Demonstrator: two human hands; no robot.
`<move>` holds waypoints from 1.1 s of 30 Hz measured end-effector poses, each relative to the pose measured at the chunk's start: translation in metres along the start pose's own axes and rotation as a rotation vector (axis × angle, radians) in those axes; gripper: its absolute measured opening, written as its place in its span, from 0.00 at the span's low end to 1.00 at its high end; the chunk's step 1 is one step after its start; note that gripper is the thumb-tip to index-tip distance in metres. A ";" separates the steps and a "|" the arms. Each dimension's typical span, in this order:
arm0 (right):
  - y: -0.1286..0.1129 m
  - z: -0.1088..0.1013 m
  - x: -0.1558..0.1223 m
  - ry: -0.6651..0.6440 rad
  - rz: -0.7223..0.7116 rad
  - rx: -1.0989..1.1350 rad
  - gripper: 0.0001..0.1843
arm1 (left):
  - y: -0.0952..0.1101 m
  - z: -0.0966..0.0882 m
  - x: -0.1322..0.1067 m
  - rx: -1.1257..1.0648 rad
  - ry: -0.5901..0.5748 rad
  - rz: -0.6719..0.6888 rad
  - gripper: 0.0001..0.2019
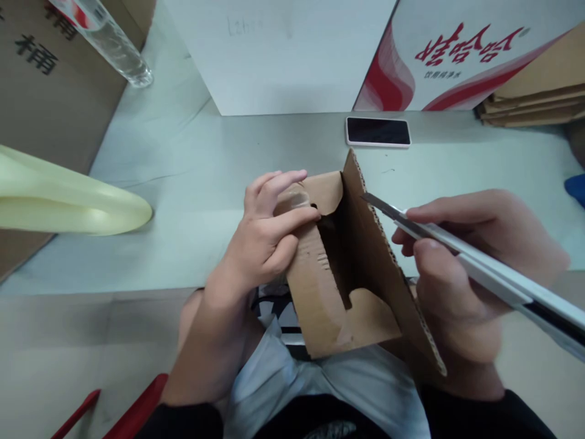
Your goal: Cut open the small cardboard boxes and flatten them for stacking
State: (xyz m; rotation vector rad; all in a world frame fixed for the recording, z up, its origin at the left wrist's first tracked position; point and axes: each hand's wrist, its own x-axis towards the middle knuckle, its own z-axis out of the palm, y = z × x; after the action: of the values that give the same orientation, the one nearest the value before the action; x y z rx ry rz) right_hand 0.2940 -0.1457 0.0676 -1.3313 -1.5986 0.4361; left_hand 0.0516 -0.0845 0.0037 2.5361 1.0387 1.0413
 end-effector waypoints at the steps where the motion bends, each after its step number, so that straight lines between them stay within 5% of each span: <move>1: -0.003 0.002 0.001 0.015 -0.028 -0.001 0.05 | 0.001 0.000 0.000 -0.001 -0.005 -0.008 0.22; 7: -0.011 0.012 0.008 -0.129 -0.184 -0.010 0.09 | 0.006 -0.010 0.003 -0.034 -0.098 -0.048 0.19; 12: -0.013 0.010 0.007 -0.123 -0.136 -0.048 0.09 | 0.006 -0.013 0.003 -0.049 -0.139 -0.121 0.27; 25: -0.013 0.009 0.010 -0.136 -0.136 -0.048 0.09 | 0.001 -0.004 -0.001 -0.035 -0.062 -0.122 0.21; 33: -0.009 0.011 0.010 -0.104 -0.151 -0.027 0.08 | 0.000 -0.002 -0.001 -0.065 -0.031 -0.110 0.26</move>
State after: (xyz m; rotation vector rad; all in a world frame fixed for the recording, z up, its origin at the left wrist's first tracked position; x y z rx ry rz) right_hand 0.2801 -0.1362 0.0740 -1.2145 -1.7829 0.3971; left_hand 0.0499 -0.0853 0.0043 2.4070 1.1039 0.9860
